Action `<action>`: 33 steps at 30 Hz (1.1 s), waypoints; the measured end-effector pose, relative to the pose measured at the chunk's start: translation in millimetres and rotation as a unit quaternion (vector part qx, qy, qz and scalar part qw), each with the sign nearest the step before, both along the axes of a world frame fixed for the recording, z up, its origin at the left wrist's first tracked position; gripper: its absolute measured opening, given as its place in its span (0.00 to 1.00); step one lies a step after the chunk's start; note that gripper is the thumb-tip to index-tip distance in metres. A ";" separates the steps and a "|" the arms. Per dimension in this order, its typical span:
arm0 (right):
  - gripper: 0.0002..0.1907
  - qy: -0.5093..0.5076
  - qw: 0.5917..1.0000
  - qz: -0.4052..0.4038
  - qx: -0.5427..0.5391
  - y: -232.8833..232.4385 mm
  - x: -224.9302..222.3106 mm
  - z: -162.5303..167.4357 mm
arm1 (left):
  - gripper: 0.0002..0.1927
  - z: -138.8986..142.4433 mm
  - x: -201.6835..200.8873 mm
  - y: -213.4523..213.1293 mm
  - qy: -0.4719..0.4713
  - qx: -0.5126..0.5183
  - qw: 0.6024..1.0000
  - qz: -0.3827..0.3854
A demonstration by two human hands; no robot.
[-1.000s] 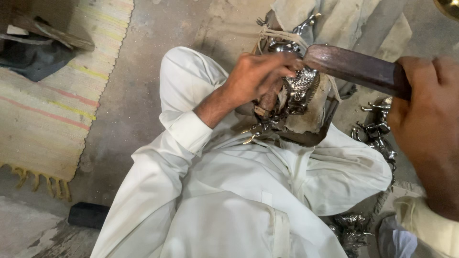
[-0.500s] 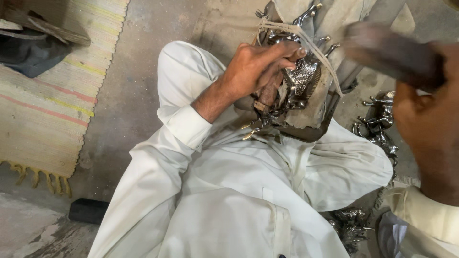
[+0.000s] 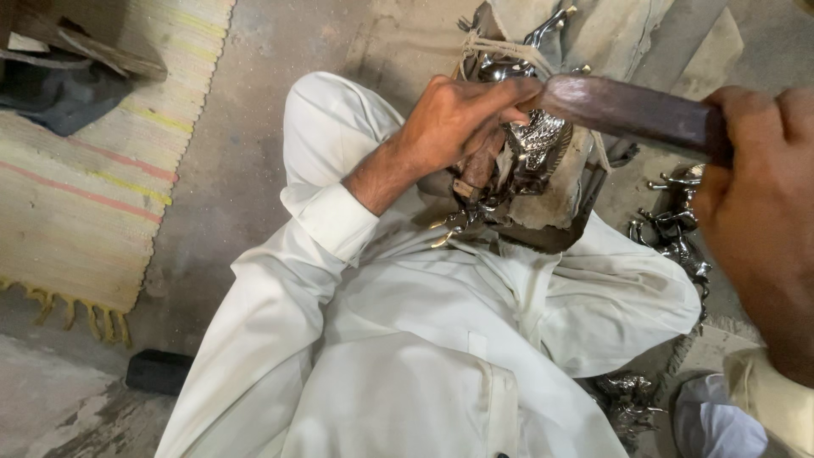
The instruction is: The person sits cross-legged on the floor with a silver metal animal figurine clamped in a wooden holder on their lap. They hold a chisel against the figurine's surface and strike it with a wooden mallet, repositioning the chisel repeatedly to work different spots on the ornament.
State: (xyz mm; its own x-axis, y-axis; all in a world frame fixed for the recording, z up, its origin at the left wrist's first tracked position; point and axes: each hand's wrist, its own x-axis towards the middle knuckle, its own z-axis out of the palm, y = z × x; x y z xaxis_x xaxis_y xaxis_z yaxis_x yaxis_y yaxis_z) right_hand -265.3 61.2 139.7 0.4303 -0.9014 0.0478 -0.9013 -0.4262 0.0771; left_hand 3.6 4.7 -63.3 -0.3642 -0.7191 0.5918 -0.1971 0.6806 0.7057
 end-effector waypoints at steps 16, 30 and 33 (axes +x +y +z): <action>0.16 -0.068 0.995 -0.066 0.012 11.1 19.4 8.6 | 0.26 5.1 2.1 -4.3 -0.023 -0.013 1.000 -0.015; 0.17 -0.004 0.999 -0.042 0.020 -1.5 -0.4 -7.5 | 0.22 -7.1 -2.5 2.9 0.145 0.037 0.986 0.072; 0.14 -0.161 0.972 -0.110 0.133 -12.9 -1.5 -17.6 | 0.20 -4.4 -4.9 3.3 0.177 0.072 0.982 0.002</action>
